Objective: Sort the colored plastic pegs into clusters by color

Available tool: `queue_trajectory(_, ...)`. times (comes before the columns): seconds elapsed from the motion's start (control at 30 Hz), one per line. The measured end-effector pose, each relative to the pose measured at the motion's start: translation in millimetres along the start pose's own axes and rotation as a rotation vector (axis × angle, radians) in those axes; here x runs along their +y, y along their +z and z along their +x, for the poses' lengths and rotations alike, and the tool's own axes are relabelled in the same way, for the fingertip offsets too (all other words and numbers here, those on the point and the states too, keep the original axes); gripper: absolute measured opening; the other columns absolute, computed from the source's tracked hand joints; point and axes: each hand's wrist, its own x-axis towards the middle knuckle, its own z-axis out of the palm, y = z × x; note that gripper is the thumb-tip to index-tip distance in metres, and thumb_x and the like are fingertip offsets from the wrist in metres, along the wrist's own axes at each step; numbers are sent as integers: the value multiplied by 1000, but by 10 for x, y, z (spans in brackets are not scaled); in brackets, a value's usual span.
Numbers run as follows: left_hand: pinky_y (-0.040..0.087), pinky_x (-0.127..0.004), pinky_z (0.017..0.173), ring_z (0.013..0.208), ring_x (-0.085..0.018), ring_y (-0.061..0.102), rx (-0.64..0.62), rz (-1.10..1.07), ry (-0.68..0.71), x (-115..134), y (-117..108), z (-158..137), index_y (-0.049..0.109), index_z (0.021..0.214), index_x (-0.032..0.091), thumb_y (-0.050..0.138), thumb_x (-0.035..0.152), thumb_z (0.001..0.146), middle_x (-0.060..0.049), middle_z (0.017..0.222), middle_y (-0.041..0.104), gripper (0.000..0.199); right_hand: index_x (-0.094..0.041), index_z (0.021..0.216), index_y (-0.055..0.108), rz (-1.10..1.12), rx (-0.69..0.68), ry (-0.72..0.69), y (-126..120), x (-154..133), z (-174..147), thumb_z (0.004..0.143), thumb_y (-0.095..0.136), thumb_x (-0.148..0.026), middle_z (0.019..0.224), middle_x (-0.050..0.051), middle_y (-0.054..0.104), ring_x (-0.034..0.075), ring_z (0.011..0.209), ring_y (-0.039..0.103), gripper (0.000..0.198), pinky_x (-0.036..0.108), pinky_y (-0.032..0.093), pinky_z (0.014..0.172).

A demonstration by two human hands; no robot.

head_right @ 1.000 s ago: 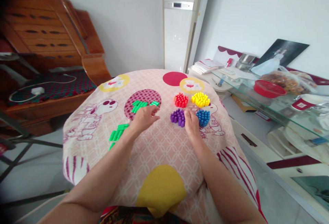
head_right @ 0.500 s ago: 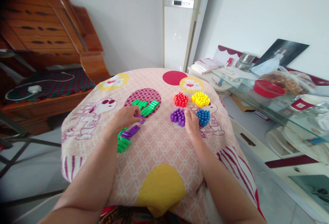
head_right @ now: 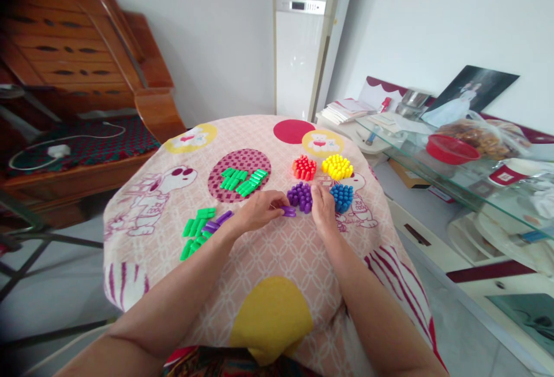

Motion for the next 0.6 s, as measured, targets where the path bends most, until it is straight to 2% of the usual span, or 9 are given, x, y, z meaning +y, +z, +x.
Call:
queue_trajectory(0.17,50,-31,91,97,-21,67,-97,186,91,-35,8,-19,75,103,20,58,7,82,-6,102,74,30,-17,100,74,7,-2,3,-3,-15,2,92,45,-56,104,10,76,29,104,66,50,43,47,98)
queue_trajectory(0.4,50,-30,91,98,-21,65,-59,273,166,-41,-25,-44,75,105,19,55,1,78,-8,106,70,38,-18,101,75,11,1,-3,1,22,13,92,45,-57,108,10,76,29,108,65,50,45,46,102)
queue_trajectory(0.6,51,-33,86,99,-25,65,-107,322,193,55,82,-27,73,101,18,63,15,83,-11,106,68,21,-18,103,75,0,-11,-15,-1,17,18,93,44,-57,109,11,76,29,109,65,51,45,46,103)
